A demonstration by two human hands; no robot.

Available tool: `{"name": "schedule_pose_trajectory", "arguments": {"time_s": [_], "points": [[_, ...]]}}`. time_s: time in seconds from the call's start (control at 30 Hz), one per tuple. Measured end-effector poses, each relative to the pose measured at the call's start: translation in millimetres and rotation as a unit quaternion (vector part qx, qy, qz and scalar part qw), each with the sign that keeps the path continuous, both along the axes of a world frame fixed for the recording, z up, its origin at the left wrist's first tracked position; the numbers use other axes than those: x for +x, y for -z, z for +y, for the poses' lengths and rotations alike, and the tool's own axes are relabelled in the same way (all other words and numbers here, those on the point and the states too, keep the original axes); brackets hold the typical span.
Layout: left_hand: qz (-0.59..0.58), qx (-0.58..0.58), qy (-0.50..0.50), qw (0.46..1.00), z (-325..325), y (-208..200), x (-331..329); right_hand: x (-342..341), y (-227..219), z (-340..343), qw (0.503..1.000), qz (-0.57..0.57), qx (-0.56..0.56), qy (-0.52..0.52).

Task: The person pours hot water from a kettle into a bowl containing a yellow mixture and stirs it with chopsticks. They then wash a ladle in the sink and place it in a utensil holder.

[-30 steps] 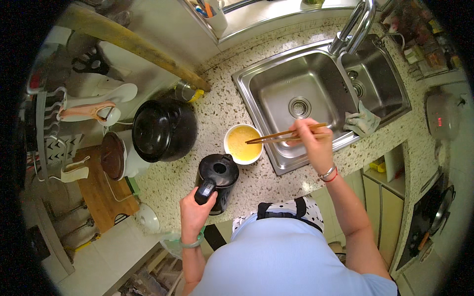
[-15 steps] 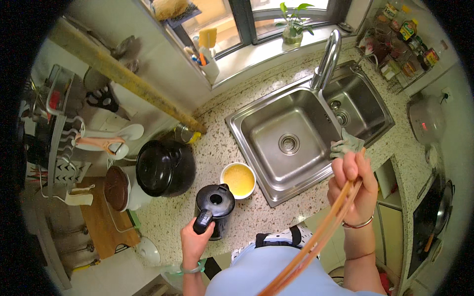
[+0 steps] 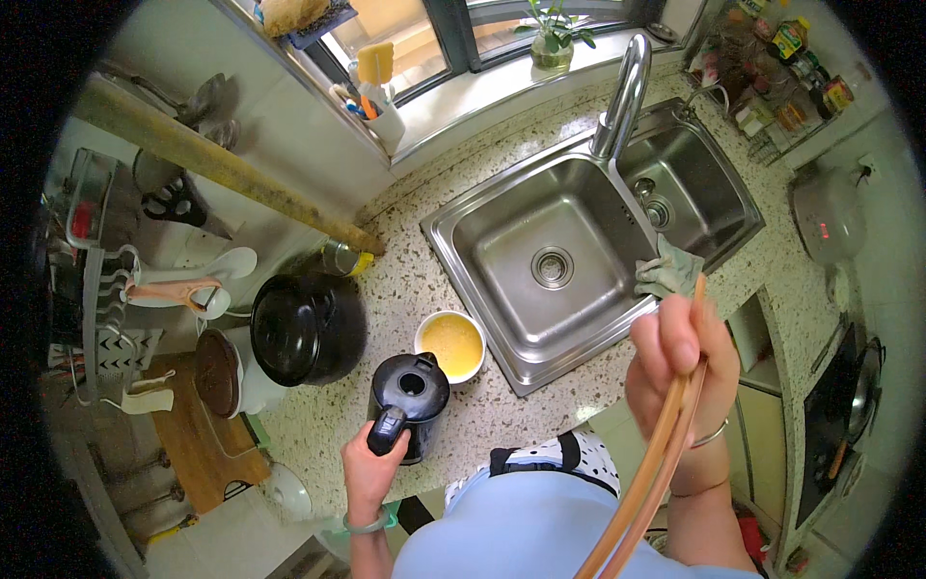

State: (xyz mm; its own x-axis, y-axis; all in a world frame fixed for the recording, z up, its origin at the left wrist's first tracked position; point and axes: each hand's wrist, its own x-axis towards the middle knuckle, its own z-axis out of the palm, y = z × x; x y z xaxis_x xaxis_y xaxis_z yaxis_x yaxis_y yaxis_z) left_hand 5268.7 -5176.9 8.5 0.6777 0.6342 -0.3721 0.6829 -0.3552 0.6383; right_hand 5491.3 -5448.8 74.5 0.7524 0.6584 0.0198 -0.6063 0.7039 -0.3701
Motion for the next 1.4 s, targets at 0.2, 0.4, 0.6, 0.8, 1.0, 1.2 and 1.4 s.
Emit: {"name": "schedule_pose_trajectory", "arguments": {"time_s": [0.2,0.4,0.6,0.8,1.0,1.2,1.4], "points": [[0.017,0.049,0.031,0.998,3,-1,-1,22,25,3,0.978,0.067,-0.166,0.104],[0.030,0.061,0.044,0.997,5,-1,-4,18,73,11,0.911,-0.077,-0.373,0.157],[0.025,0.060,0.053,0.996,3,-2,-2,6,104,23,0.899,-0.124,-0.400,0.129],[0.026,0.069,0.071,0.995,3,-3,1,-2,115,27,0.870,-0.158,-0.452,0.115],[0.061,0.065,0.090,0.992,4,-7,13,-21,132,44,0.855,-0.234,-0.458,0.070],[0.082,0.093,0.119,0.985,3,-9,27,-24,171,74,0.752,-0.411,-0.511,0.069],[0.120,0.094,0.130,0.980,4,-13,40,-16,190,91,0.831,-0.243,-0.499,0.046]]}}
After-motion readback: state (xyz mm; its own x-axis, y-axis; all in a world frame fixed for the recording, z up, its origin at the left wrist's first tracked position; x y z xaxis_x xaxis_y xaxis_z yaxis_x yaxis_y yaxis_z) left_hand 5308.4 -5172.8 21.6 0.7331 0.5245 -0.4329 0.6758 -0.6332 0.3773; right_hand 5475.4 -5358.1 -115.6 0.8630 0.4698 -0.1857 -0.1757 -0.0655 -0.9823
